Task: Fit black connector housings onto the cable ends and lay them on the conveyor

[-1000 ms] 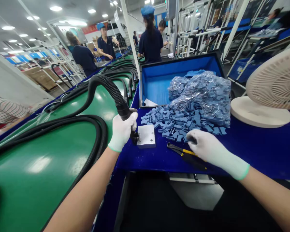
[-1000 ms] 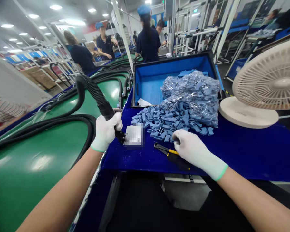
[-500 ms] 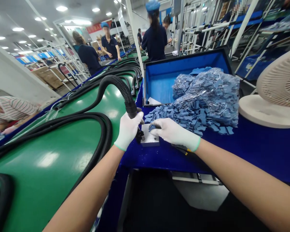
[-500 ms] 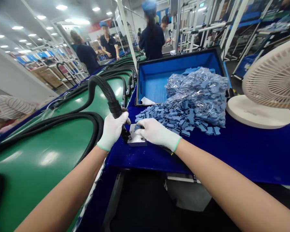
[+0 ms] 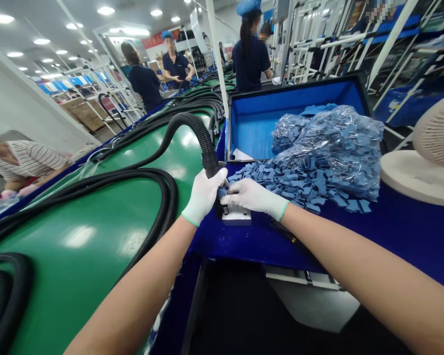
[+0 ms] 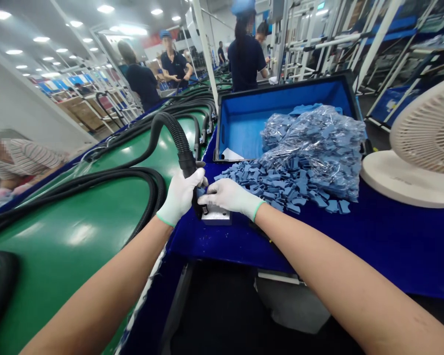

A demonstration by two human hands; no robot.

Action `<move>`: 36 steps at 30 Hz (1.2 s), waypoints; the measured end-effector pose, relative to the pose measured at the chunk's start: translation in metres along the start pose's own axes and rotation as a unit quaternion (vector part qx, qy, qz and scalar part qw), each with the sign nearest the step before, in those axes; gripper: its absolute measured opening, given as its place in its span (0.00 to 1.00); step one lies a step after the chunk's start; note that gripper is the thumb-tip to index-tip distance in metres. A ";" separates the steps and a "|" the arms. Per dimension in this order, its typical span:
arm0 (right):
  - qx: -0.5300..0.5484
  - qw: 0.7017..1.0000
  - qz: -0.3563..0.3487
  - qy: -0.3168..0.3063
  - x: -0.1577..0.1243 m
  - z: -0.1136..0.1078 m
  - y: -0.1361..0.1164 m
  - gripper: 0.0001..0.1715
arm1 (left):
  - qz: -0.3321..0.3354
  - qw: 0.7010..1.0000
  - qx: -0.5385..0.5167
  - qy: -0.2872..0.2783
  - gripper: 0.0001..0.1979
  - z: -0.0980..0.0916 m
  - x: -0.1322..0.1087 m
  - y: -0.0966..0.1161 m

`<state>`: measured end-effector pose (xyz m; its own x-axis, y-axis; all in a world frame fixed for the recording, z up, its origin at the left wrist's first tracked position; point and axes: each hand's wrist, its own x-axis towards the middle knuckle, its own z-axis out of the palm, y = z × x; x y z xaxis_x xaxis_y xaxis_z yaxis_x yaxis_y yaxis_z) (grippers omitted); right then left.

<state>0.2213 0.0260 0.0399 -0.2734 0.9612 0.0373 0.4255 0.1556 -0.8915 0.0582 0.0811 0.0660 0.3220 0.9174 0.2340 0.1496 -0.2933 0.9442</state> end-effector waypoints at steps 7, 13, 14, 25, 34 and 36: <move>-0.124 0.992 -0.006 -0.008 -0.006 0.000 -0.017 0.17 | -0.111 0.974 0.153 0.124 0.24 -0.087 0.003 -0.055; -0.167 0.985 -0.043 0.010 -0.008 0.001 -0.013 0.10 | -0.141 0.920 0.354 0.093 0.28 -0.151 -0.097 -0.060; -0.170 0.984 -0.047 0.013 -0.009 0.001 -0.012 0.10 | -0.162 0.909 0.378 0.072 0.30 -0.160 -0.121 -0.059; -0.089 0.994 -0.056 -0.024 -0.036 0.013 -0.039 0.09 | -0.410 0.872 0.247 -0.100 0.25 -0.249 -0.234 0.010; 0.215 0.952 -0.045 -0.214 -0.079 0.104 -0.078 0.67 | -0.119 0.980 -0.160 0.003 0.27 -0.192 -0.115 0.112; 0.320 0.920 -0.028 -0.223 -0.081 0.122 -0.081 0.68 | -0.045 0.982 -0.181 0.002 0.19 -0.173 -0.092 0.119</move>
<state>0.1036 -0.0920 0.0536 -0.6678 0.7438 0.0297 -0.1566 -0.1013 -0.9825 -0.1154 0.0080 0.1969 0.3190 0.9364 0.1461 -0.1655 -0.0967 0.9815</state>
